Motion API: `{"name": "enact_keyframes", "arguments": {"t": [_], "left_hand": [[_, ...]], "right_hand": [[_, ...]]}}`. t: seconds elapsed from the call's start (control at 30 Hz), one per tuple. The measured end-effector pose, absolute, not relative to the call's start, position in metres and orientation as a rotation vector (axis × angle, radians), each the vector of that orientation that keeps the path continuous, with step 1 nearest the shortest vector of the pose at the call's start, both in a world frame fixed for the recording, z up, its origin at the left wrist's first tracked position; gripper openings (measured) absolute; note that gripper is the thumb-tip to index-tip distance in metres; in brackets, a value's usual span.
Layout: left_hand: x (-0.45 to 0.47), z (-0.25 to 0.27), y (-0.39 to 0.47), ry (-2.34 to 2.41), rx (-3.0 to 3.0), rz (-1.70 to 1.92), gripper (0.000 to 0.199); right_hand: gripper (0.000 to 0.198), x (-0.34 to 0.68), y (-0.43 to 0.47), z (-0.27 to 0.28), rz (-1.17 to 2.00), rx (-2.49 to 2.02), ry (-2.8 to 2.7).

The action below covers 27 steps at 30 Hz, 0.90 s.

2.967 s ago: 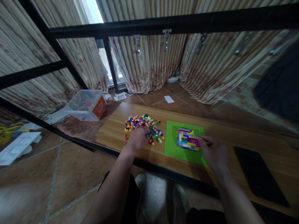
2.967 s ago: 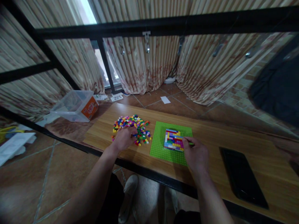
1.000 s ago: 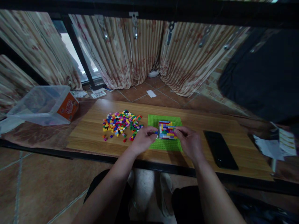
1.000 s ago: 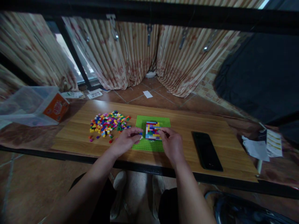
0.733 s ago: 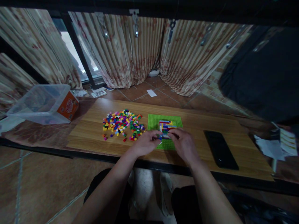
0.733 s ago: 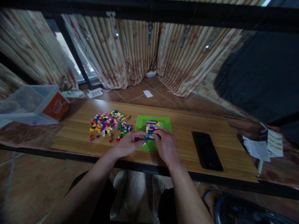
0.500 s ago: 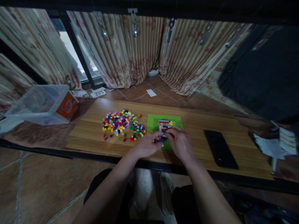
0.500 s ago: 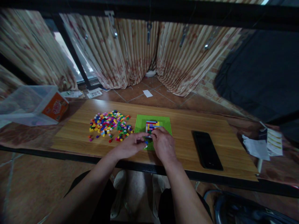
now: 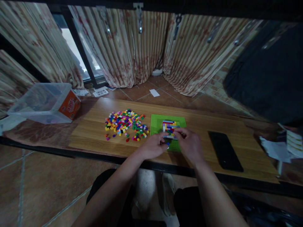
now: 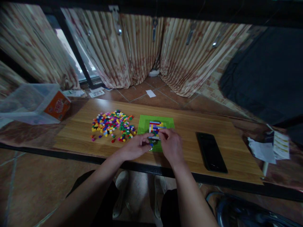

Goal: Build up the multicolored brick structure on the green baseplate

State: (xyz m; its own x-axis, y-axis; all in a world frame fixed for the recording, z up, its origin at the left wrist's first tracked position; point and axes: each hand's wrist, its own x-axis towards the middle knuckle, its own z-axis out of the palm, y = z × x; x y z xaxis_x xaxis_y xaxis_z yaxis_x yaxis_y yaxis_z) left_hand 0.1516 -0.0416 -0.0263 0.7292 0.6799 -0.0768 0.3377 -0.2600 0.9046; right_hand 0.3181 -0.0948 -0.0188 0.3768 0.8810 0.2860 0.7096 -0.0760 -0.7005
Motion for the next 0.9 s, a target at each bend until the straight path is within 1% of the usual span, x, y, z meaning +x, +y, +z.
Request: {"name": "enact_keyframes", "arguments": {"t": [0.2, 0.4, 0.7, 0.9], "left_hand": [[0.152, -0.026, -0.044, 0.819, 1.842, 0.396, 0.057], [0.152, -0.028, -0.043, 0.803, 1.873, 0.411, 0.055], [0.152, -0.025, -0.043, 0.806, 1.910, 0.378, 0.052], [0.151, -0.024, -0.044, 0.813, 1.881, 0.379, 0.055]], "right_hand": [[0.023, 0.319, -0.093, -0.020, 0.233, -1.944, -1.293], [0.019, 0.310, -0.090, -0.025, 0.169, -2.007, -1.270], [0.013, 0.312, -0.086, -0.030, 0.180, -1.976, -1.231], [0.009, 0.309, -0.082, -0.032, 0.208, -1.959, -1.207]]}}
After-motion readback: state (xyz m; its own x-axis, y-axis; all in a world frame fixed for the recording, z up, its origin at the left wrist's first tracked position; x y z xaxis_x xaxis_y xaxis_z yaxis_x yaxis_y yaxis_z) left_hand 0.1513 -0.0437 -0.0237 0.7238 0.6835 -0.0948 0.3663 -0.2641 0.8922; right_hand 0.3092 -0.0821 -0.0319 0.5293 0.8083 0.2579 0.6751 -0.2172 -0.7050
